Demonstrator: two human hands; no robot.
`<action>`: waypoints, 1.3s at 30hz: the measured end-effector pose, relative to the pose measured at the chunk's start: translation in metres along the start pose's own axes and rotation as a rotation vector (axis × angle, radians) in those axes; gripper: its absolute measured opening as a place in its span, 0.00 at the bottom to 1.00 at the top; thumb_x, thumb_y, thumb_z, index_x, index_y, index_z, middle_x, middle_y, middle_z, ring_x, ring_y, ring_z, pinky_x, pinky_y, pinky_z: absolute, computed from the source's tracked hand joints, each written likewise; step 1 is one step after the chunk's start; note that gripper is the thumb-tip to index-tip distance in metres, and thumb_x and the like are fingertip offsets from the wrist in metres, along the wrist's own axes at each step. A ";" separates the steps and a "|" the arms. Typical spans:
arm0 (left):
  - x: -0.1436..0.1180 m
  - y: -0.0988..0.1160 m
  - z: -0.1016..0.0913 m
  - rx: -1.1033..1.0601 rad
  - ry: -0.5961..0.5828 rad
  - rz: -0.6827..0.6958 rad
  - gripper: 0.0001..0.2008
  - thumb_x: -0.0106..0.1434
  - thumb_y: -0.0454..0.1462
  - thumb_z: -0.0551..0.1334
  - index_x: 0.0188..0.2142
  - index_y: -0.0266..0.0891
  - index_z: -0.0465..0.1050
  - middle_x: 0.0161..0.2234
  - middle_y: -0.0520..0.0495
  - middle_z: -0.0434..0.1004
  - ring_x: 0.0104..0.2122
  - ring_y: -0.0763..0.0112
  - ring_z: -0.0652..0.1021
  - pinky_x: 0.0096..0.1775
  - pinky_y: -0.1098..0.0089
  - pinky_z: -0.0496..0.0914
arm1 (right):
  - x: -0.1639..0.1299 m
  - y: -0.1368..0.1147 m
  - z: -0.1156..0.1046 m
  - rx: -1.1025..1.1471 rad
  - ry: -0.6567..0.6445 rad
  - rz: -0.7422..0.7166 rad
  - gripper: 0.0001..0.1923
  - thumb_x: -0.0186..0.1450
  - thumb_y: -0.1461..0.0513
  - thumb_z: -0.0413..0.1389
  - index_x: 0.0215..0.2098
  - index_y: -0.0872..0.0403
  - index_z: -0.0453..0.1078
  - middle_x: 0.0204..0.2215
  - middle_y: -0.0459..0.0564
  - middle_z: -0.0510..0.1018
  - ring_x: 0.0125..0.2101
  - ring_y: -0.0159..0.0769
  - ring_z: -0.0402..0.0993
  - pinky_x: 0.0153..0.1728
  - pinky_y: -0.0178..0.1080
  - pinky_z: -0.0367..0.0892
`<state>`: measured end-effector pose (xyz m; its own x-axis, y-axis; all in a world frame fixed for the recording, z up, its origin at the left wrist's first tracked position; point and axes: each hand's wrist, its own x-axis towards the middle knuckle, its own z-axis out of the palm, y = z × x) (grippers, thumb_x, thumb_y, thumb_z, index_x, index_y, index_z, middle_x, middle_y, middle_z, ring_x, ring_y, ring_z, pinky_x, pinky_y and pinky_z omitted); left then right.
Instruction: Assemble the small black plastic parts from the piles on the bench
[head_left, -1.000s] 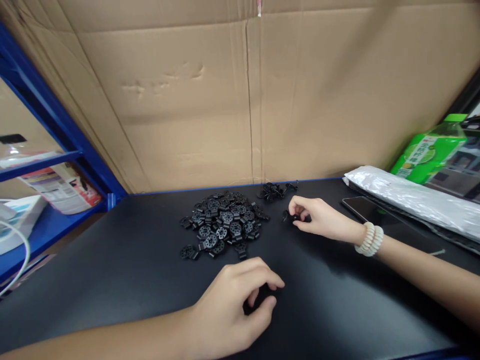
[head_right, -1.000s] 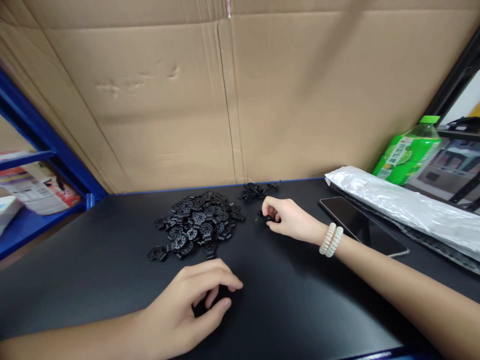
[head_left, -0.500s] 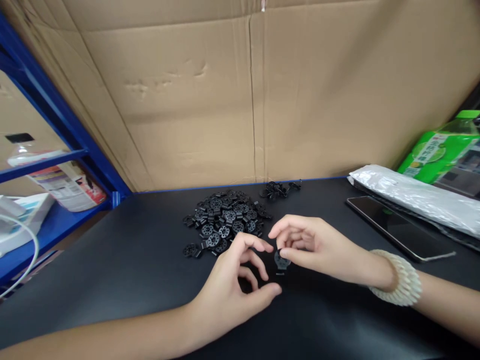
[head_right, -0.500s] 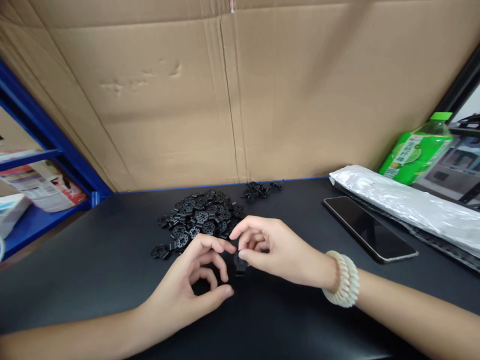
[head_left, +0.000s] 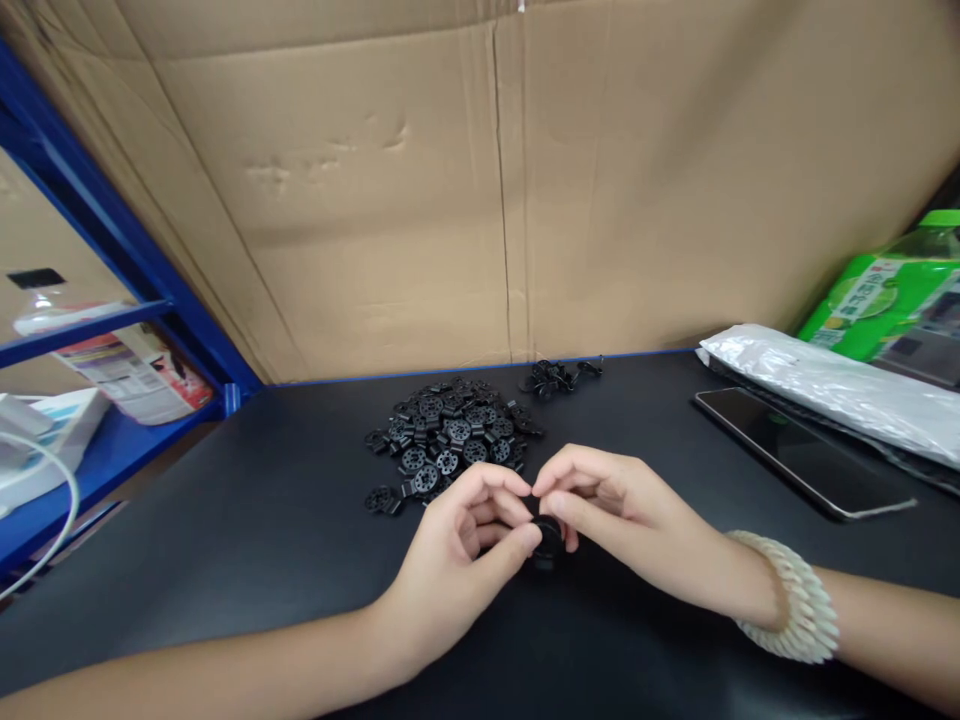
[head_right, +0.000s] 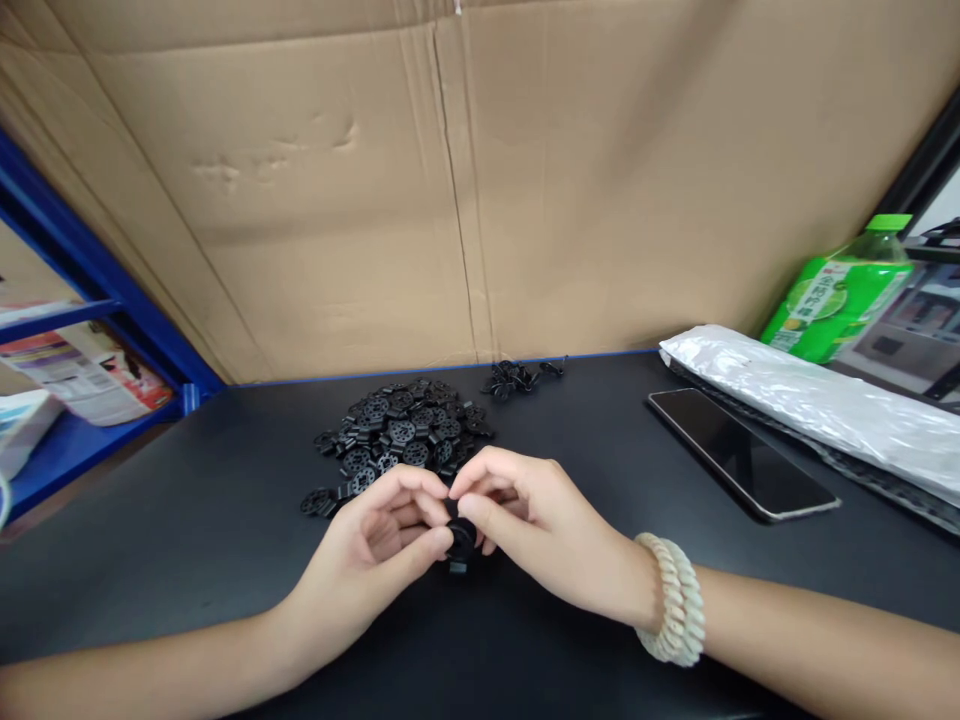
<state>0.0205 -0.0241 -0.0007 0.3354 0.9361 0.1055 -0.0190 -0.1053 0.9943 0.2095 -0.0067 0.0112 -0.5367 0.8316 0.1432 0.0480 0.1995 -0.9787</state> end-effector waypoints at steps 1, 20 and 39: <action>0.001 -0.001 -0.001 -0.031 0.009 0.004 0.08 0.59 0.32 0.65 0.37 0.39 0.67 0.29 0.53 0.70 0.31 0.74 0.75 0.35 0.73 0.72 | 0.000 0.000 0.000 -0.008 -0.012 0.028 0.07 0.68 0.60 0.52 0.38 0.56 0.68 0.27 0.45 0.74 0.25 0.28 0.70 0.28 0.31 0.69; 0.002 -0.007 -0.004 -0.085 0.002 -0.016 0.08 0.61 0.35 0.66 0.35 0.39 0.67 0.29 0.54 0.68 0.30 0.75 0.72 0.34 0.73 0.68 | -0.004 0.012 0.004 -0.331 -0.035 -0.033 0.20 0.71 0.56 0.46 0.23 0.55 0.66 0.20 0.43 0.69 0.23 0.29 0.65 0.26 0.32 0.59; 0.001 -0.002 -0.003 -0.104 -0.039 -0.048 0.08 0.61 0.37 0.66 0.35 0.37 0.69 0.29 0.53 0.70 0.30 0.75 0.72 0.34 0.74 0.67 | -0.005 0.010 0.007 -0.356 -0.027 -0.086 0.19 0.71 0.61 0.44 0.23 0.55 0.63 0.21 0.43 0.70 0.24 0.29 0.65 0.28 0.31 0.59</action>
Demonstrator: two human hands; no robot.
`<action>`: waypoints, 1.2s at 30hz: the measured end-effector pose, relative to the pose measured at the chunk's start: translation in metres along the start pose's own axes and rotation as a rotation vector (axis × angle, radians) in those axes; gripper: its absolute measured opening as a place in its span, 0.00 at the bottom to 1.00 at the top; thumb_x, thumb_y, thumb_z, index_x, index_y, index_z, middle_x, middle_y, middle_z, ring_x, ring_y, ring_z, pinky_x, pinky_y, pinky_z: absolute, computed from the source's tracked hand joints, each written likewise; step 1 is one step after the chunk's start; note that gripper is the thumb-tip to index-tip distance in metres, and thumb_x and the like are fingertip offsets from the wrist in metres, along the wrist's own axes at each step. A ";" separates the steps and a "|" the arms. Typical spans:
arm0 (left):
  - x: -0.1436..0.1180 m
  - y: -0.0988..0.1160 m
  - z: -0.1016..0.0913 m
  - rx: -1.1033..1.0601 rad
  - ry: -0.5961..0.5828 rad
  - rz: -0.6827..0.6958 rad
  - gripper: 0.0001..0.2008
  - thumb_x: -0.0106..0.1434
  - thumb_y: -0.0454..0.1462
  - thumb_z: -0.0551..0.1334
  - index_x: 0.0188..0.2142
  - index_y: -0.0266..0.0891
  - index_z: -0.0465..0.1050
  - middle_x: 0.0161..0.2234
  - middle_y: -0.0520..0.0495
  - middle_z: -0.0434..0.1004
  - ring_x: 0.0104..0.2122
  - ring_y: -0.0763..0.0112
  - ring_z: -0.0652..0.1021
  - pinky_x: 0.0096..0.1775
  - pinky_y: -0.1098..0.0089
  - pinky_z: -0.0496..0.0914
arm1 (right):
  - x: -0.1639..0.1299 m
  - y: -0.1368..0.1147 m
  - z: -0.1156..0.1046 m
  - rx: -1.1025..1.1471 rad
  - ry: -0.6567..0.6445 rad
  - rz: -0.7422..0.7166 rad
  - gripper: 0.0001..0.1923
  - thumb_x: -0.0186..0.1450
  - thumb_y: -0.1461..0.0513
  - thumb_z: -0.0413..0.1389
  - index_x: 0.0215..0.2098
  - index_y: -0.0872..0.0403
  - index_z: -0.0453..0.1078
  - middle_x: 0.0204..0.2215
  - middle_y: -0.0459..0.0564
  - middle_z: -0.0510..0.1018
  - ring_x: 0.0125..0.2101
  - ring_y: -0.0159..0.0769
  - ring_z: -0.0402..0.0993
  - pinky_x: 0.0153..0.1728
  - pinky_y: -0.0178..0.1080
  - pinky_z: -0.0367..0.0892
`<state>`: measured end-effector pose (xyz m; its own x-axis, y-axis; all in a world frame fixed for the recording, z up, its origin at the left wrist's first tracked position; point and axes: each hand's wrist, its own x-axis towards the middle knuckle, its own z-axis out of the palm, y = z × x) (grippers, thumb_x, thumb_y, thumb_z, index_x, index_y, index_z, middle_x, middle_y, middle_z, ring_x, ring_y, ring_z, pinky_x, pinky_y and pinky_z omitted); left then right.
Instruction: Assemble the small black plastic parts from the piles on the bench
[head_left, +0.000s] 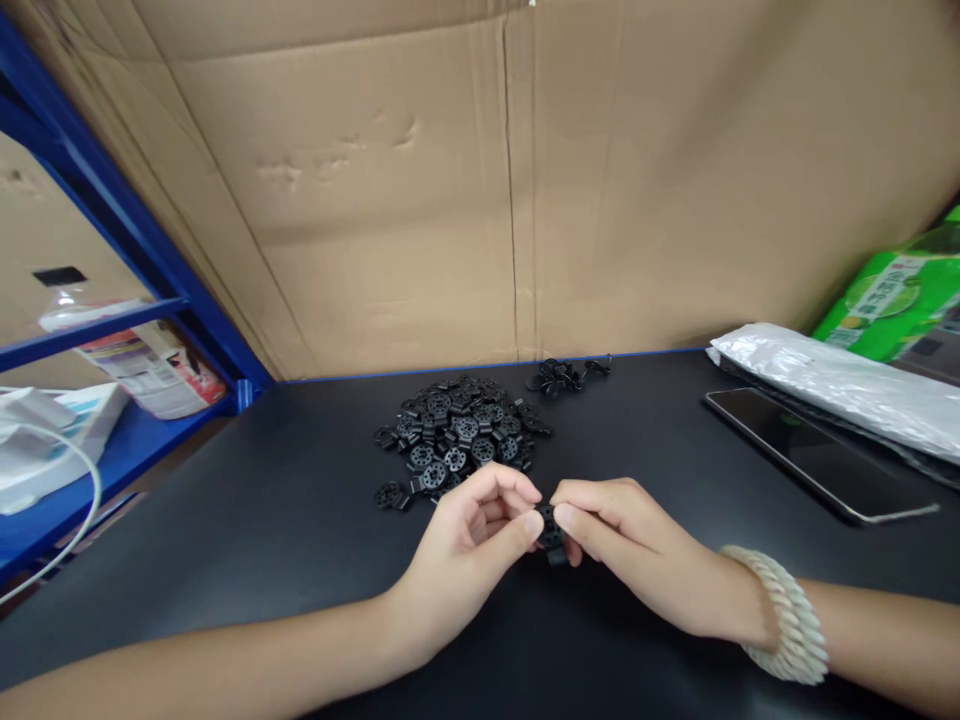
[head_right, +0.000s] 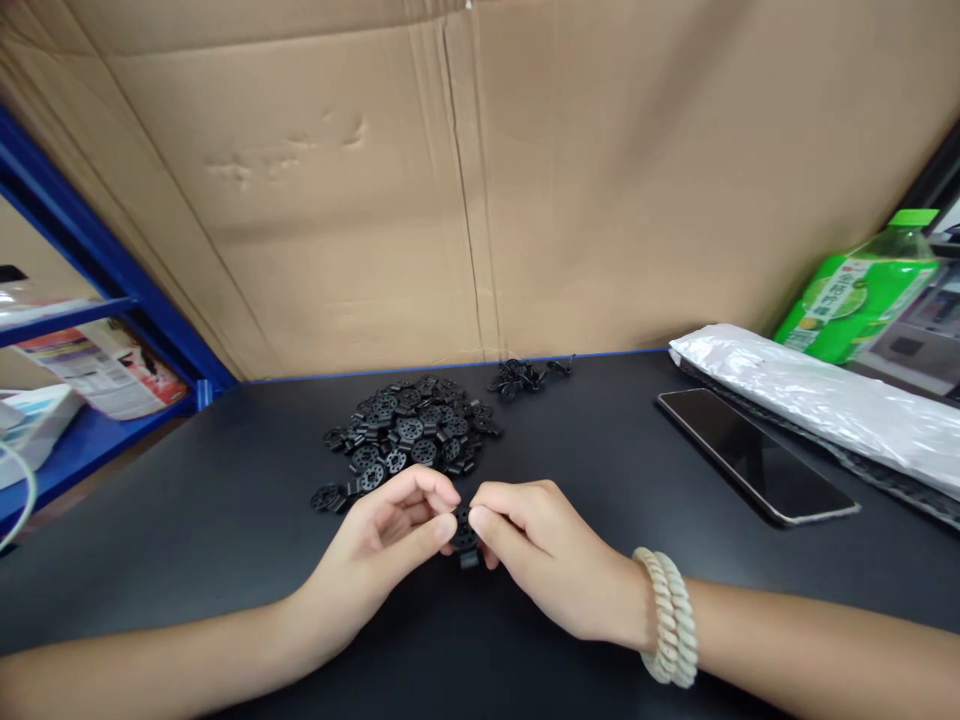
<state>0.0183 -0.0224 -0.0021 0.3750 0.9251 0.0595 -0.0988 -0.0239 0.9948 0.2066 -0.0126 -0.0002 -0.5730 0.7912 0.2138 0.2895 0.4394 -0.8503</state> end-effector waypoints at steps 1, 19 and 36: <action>0.000 0.000 0.000 -0.010 0.002 0.003 0.07 0.61 0.37 0.66 0.35 0.37 0.69 0.29 0.53 0.70 0.30 0.75 0.72 0.34 0.74 0.67 | 0.001 0.000 0.000 -0.013 0.002 0.004 0.18 0.71 0.61 0.45 0.23 0.55 0.62 0.21 0.43 0.69 0.24 0.29 0.65 0.28 0.31 0.58; -0.001 0.016 -0.002 0.142 0.086 0.030 0.06 0.59 0.35 0.65 0.34 0.36 0.72 0.27 0.51 0.74 0.29 0.73 0.75 0.33 0.74 0.70 | 0.001 0.001 -0.001 0.003 0.004 0.009 0.19 0.71 0.57 0.44 0.24 0.54 0.62 0.21 0.43 0.67 0.24 0.30 0.63 0.28 0.33 0.57; 0.033 0.060 -0.061 1.170 0.123 0.384 0.08 0.59 0.31 0.59 0.38 0.37 0.74 0.30 0.50 0.74 0.25 0.73 0.69 0.30 0.71 0.65 | 0.001 0.005 -0.004 0.074 0.047 0.115 0.20 0.71 0.54 0.43 0.27 0.54 0.67 0.21 0.44 0.70 0.23 0.31 0.63 0.26 0.34 0.58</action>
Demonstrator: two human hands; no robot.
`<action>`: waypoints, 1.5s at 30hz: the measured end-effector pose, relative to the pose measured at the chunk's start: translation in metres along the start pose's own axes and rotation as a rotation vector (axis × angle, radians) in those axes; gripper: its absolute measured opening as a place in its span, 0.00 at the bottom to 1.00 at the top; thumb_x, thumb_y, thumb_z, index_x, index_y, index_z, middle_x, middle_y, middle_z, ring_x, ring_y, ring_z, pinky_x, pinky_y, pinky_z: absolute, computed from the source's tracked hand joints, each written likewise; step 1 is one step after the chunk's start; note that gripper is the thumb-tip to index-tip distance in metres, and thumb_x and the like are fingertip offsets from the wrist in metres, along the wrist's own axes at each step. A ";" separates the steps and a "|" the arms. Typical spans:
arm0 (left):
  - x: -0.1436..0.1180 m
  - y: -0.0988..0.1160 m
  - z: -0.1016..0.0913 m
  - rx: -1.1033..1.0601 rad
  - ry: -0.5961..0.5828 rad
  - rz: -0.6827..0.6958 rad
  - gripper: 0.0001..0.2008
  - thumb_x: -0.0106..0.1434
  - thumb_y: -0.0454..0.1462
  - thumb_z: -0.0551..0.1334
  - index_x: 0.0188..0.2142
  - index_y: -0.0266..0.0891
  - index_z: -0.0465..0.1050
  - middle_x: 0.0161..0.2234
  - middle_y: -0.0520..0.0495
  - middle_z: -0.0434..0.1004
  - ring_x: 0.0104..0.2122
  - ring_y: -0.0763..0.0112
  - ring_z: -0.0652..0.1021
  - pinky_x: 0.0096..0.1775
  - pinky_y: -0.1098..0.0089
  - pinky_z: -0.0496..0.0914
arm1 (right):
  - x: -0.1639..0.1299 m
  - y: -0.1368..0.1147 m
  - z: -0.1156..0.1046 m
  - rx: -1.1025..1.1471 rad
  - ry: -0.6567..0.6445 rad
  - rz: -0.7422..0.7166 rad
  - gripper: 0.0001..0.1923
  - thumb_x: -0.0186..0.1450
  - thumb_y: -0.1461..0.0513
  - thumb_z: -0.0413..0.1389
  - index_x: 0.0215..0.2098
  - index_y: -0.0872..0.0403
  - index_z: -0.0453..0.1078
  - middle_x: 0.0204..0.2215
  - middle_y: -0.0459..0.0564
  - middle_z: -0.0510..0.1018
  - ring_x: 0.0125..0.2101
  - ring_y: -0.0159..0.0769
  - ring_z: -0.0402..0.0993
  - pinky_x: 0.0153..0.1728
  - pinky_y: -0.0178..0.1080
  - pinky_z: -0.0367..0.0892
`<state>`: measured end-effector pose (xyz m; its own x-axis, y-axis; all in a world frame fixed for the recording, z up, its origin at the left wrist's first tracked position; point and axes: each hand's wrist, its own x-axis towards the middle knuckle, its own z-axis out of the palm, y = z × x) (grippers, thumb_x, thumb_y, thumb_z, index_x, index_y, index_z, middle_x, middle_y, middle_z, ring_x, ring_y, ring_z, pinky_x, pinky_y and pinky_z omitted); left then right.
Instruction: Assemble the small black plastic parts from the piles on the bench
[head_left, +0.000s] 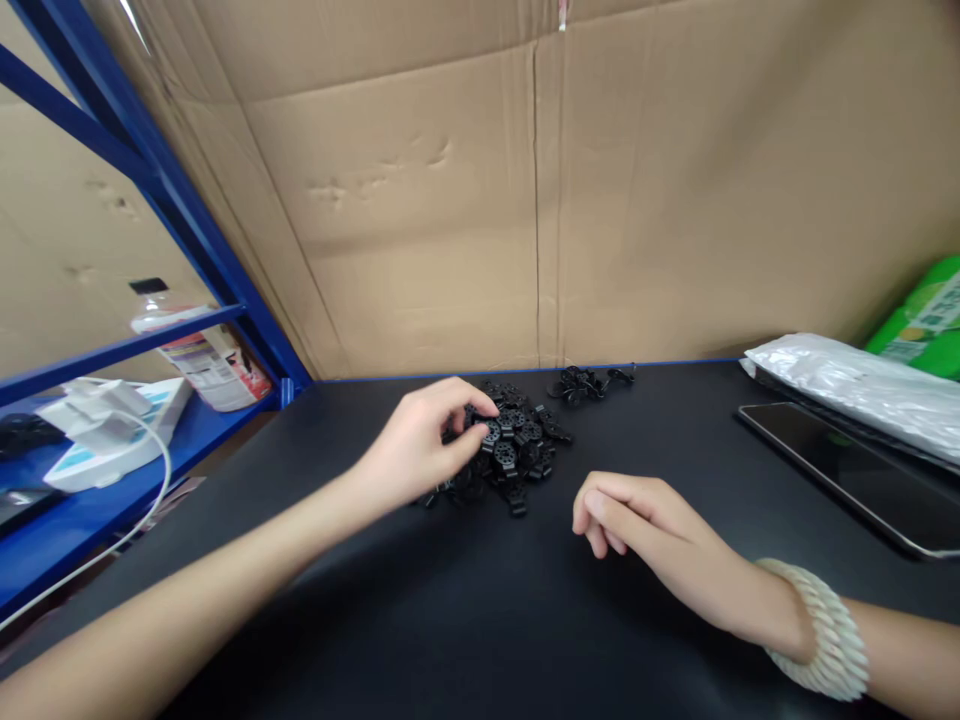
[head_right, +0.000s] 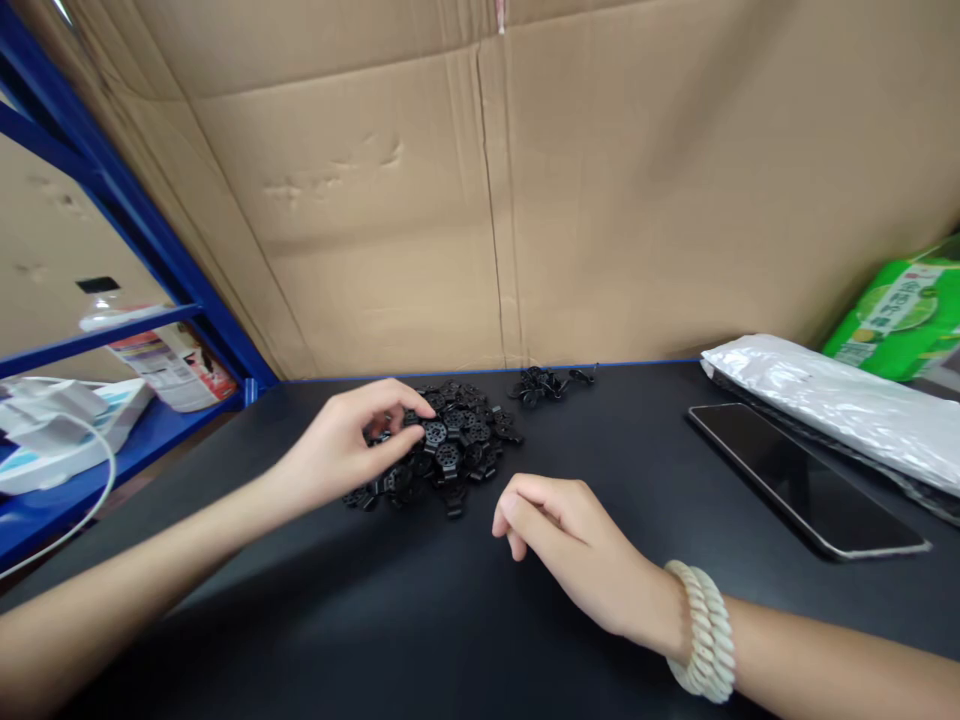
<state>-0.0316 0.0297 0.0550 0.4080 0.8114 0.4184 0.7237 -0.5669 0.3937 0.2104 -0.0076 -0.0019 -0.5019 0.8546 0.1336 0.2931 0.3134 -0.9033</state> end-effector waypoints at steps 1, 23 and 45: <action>-0.008 0.010 0.009 -0.065 0.007 0.036 0.08 0.60 0.30 0.58 0.37 0.37 0.74 0.30 0.50 0.73 0.25 0.73 0.69 0.31 0.72 0.65 | 0.001 0.001 -0.001 0.005 0.027 0.017 0.21 0.71 0.53 0.43 0.26 0.54 0.66 0.18 0.43 0.69 0.20 0.30 0.61 0.24 0.34 0.56; -0.050 0.050 0.062 -0.389 -0.408 0.169 0.13 0.56 0.26 0.58 0.40 0.34 0.73 0.33 0.45 0.73 0.27 0.72 0.71 0.29 0.74 0.66 | 0.103 0.066 -0.156 -0.700 0.178 0.149 0.15 0.67 0.59 0.56 0.51 0.56 0.67 0.43 0.52 0.75 0.39 0.38 0.74 0.42 0.46 0.70; -0.045 0.041 0.070 -1.111 -0.015 -0.208 0.19 0.61 0.32 0.63 0.51 0.44 0.64 0.47 0.44 0.69 0.32 0.74 0.73 0.38 0.68 0.71 | 0.011 -0.006 -0.012 0.894 -0.259 0.063 0.17 0.63 0.59 0.61 0.43 0.50 0.58 0.31 0.42 0.68 0.26 0.25 0.65 0.32 0.34 0.60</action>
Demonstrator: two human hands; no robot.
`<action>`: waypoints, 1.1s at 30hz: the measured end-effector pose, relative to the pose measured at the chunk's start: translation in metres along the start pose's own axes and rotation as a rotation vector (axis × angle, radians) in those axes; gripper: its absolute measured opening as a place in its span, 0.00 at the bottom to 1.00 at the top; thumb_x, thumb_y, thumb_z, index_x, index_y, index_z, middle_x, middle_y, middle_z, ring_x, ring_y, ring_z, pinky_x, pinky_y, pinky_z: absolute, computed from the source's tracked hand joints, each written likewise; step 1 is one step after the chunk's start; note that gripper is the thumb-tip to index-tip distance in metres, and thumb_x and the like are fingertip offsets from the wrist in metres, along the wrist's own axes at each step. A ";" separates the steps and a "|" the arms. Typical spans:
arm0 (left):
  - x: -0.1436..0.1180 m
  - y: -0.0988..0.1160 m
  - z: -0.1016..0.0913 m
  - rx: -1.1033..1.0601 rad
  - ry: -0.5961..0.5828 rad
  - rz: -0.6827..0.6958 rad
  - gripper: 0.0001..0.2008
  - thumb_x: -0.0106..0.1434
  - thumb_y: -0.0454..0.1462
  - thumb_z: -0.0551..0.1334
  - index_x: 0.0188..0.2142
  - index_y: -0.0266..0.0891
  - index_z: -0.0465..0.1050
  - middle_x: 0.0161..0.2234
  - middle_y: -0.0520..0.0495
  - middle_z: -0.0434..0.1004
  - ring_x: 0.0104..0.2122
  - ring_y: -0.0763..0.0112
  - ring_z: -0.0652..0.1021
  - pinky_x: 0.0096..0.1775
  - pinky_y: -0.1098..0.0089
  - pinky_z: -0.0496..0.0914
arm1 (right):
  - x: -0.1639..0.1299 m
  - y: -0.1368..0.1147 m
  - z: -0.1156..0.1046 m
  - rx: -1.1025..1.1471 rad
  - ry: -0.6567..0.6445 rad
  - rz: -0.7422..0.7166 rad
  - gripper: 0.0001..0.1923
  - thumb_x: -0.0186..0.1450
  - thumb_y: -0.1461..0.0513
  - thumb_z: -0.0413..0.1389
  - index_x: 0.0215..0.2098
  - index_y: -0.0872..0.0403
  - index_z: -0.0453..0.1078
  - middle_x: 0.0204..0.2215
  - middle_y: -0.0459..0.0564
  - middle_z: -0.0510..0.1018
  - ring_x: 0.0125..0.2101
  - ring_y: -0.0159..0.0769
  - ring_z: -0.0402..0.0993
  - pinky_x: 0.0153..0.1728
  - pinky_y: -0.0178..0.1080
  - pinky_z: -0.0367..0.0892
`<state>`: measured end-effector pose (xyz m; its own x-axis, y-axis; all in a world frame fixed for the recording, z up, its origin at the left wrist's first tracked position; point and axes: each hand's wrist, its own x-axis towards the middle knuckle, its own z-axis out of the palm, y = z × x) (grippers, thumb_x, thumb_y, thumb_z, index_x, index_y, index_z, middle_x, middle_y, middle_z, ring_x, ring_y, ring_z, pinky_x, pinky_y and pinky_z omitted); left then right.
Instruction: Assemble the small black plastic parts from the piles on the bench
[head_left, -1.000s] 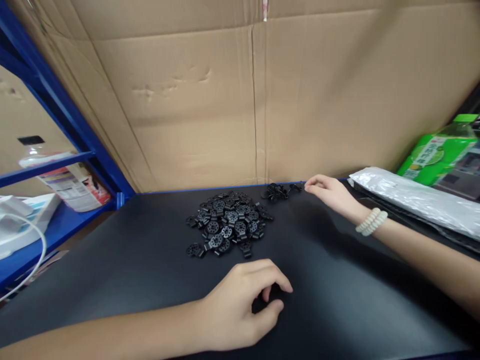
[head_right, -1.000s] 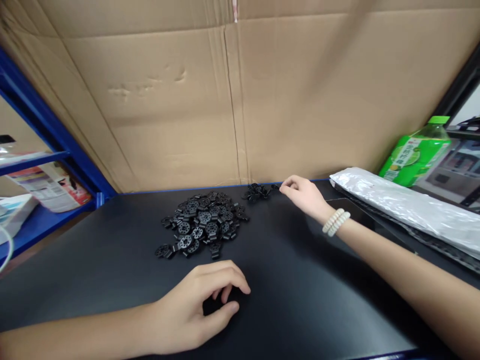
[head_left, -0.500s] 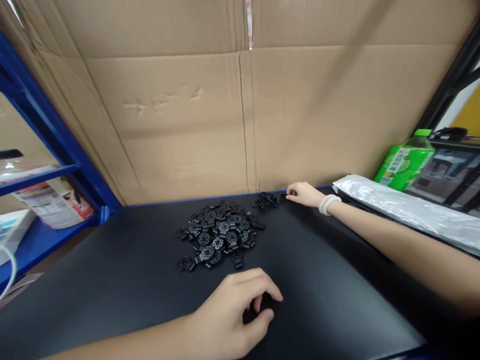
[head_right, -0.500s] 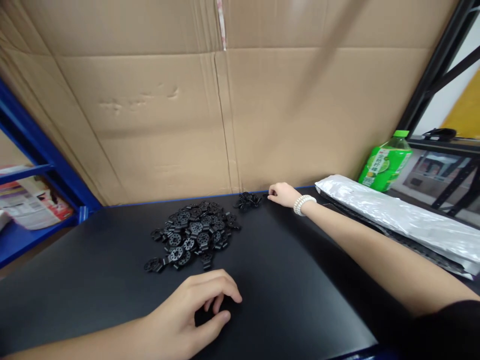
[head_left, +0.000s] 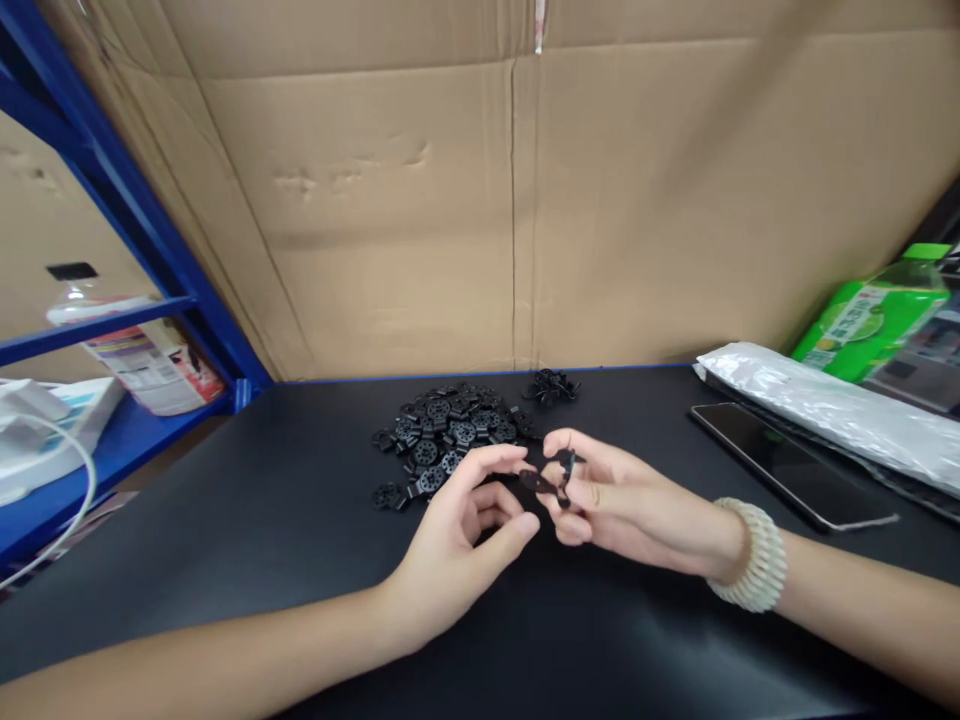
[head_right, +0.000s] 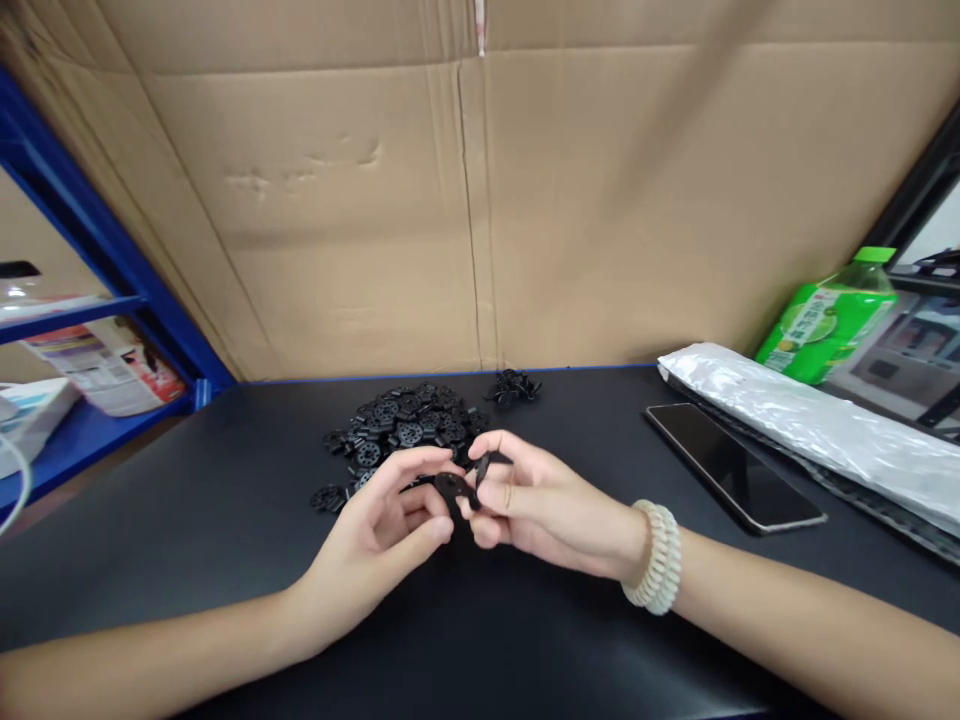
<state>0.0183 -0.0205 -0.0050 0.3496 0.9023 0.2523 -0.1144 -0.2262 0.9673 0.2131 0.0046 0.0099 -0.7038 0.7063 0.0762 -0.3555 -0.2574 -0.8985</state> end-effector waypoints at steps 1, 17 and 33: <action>0.000 0.000 0.000 -0.020 -0.006 0.010 0.18 0.61 0.32 0.63 0.50 0.43 0.65 0.46 0.45 0.70 0.33 0.73 0.73 0.39 0.68 0.71 | -0.001 0.004 0.002 0.098 -0.035 0.047 0.18 0.62 0.60 0.63 0.44 0.50 0.59 0.30 0.42 0.67 0.25 0.24 0.63 0.32 0.35 0.59; 0.000 0.005 -0.002 -0.017 -0.148 -0.017 0.02 0.60 0.30 0.64 0.31 0.37 0.72 0.43 0.43 0.73 0.37 0.67 0.76 0.41 0.64 0.71 | 0.001 0.018 0.008 0.238 -0.037 0.274 0.12 0.58 0.67 0.60 0.36 0.52 0.61 0.25 0.41 0.67 0.23 0.26 0.63 0.33 0.38 0.63; -0.002 0.006 0.004 -0.020 0.006 -0.242 0.14 0.55 0.30 0.67 0.33 0.40 0.61 0.26 0.56 0.72 0.27 0.76 0.74 0.33 0.75 0.68 | -0.003 0.013 0.006 -0.815 0.146 0.007 0.11 0.68 0.57 0.53 0.31 0.55 0.63 0.24 0.43 0.69 0.25 0.27 0.62 0.23 0.30 0.57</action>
<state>0.0206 -0.0249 0.0001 0.3638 0.9314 0.0128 -0.0463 0.0044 0.9989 0.2068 -0.0050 0.0004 -0.5976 0.7994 0.0628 0.2456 0.2570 -0.9347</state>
